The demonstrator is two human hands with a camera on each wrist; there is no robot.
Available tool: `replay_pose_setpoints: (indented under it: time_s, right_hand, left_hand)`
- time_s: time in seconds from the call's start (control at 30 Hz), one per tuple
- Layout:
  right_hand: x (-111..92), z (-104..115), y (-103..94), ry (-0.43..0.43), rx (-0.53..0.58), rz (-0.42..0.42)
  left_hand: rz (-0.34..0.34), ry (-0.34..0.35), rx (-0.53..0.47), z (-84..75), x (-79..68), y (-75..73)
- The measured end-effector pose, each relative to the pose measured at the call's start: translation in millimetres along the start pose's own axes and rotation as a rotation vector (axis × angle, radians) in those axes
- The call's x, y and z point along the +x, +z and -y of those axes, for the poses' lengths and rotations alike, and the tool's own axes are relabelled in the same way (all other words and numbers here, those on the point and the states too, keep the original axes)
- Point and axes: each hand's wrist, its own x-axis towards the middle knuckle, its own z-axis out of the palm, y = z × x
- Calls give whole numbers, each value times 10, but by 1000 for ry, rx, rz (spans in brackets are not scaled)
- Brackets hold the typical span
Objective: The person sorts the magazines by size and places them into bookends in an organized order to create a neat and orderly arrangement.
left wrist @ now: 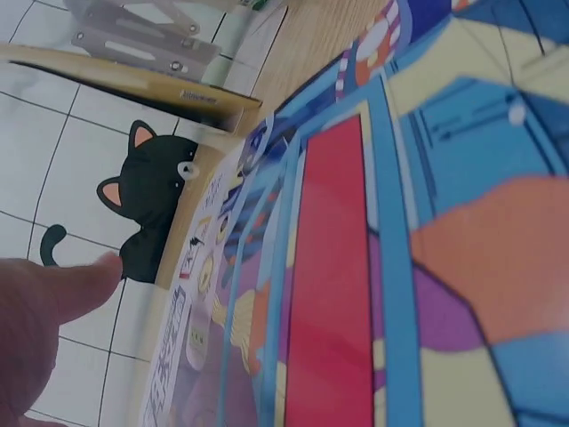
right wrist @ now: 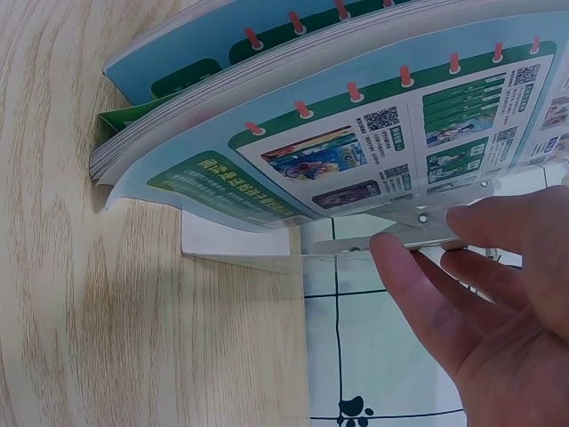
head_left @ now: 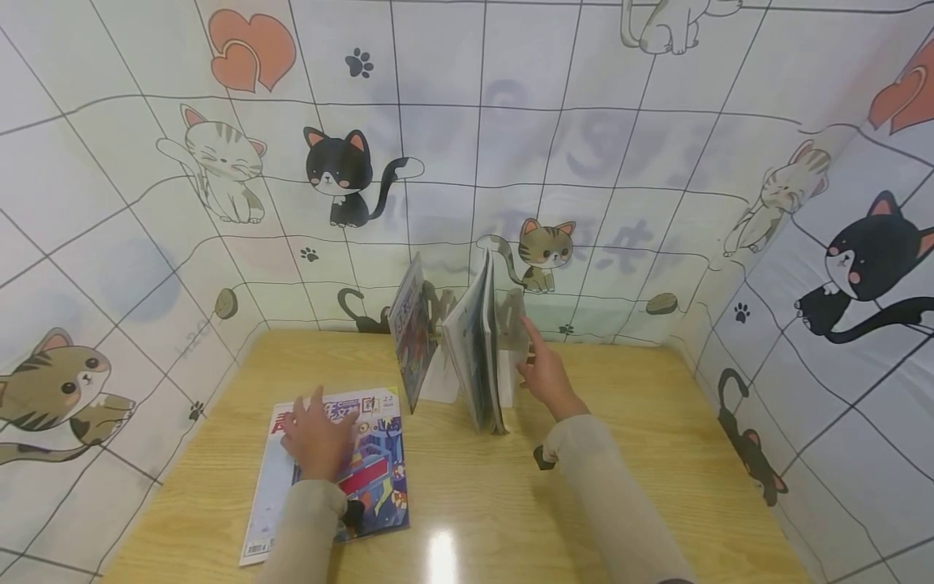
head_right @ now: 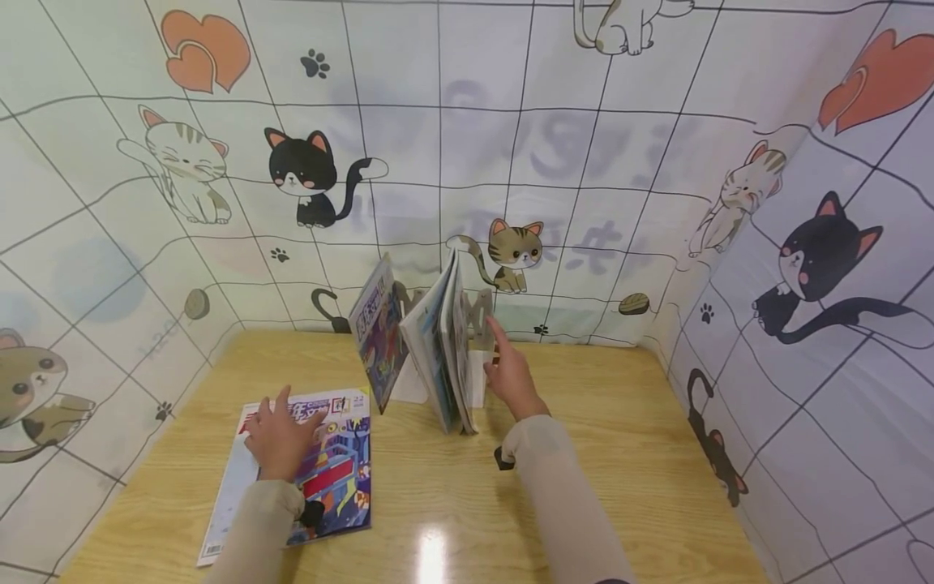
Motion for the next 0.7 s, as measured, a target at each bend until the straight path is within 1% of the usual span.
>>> replay_pose_setpoints:
  time_s: [0.2,0.43,0.6,0.7]
  right_hand:
    - [-16,-10,4,7,3,2]
    - [-24,-33,0,-4,6,-4]
    - [-18,-36,-5,-3,-1,-1]
    - [-6,-28,-8,-3,-8,-2]
  left_hand:
    - [51,-8,17,104,11,2]
    - [130,-16,58,218,23,19]
    - [198,-27,79,291,-1,48]
    - [208,-25,89,309,-16,64]
